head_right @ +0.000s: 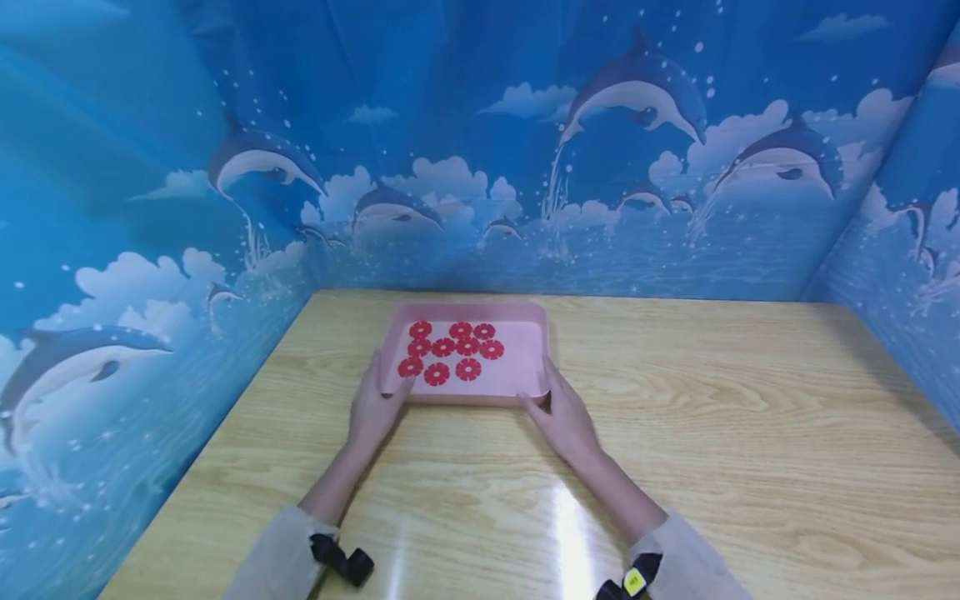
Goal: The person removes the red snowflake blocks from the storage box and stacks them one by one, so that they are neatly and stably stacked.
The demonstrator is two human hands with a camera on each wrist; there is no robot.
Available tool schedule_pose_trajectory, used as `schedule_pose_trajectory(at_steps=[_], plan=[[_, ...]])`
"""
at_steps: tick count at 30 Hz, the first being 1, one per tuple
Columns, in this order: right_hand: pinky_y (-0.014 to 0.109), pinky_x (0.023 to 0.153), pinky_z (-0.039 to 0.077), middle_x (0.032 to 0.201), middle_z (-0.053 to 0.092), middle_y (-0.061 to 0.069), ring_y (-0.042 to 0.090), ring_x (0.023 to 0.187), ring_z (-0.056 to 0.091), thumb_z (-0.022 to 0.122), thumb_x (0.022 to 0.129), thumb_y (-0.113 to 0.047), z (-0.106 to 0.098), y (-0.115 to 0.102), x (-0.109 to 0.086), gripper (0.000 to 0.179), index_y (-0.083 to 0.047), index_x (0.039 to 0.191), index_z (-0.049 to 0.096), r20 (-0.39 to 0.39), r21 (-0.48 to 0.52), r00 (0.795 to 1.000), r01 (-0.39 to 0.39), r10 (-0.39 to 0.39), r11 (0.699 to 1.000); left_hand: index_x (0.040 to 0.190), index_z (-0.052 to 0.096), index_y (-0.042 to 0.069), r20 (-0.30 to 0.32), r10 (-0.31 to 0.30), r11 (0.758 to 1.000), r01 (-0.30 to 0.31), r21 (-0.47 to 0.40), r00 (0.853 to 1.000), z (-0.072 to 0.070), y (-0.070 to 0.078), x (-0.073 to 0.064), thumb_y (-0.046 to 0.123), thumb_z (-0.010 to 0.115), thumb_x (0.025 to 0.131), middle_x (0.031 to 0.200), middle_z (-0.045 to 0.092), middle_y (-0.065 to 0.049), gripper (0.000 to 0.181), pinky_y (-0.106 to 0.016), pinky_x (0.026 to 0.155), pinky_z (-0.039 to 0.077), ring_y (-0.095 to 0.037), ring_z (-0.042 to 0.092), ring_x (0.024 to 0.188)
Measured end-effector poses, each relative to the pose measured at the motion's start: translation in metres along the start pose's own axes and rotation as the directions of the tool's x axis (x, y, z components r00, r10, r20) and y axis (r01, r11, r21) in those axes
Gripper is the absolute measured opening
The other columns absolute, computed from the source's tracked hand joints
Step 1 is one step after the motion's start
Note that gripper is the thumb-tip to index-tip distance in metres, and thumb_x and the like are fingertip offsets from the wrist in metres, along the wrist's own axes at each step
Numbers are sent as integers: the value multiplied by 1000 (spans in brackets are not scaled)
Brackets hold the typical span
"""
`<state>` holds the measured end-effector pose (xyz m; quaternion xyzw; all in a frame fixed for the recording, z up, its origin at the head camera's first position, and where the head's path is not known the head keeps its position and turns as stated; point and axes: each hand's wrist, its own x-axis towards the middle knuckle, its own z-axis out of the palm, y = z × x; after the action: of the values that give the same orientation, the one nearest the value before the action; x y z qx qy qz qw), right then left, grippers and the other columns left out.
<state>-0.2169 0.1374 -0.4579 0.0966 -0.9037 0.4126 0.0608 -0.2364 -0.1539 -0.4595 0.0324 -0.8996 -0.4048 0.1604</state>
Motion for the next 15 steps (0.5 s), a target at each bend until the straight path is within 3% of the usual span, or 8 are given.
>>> schedule_pose_trajectory(at_steps=[15], plan=[[56,102,26,145,23,22,40,128,27,50,92,-45,-16,7,-28,76,-7,147,15,-8,-23,1000,-3,2,1000,145,21,2,53,10,1000,-9,-14,999,8,14,-21,36,63,85,143,32,-16,81,-42,106,26,-30,31,129]])
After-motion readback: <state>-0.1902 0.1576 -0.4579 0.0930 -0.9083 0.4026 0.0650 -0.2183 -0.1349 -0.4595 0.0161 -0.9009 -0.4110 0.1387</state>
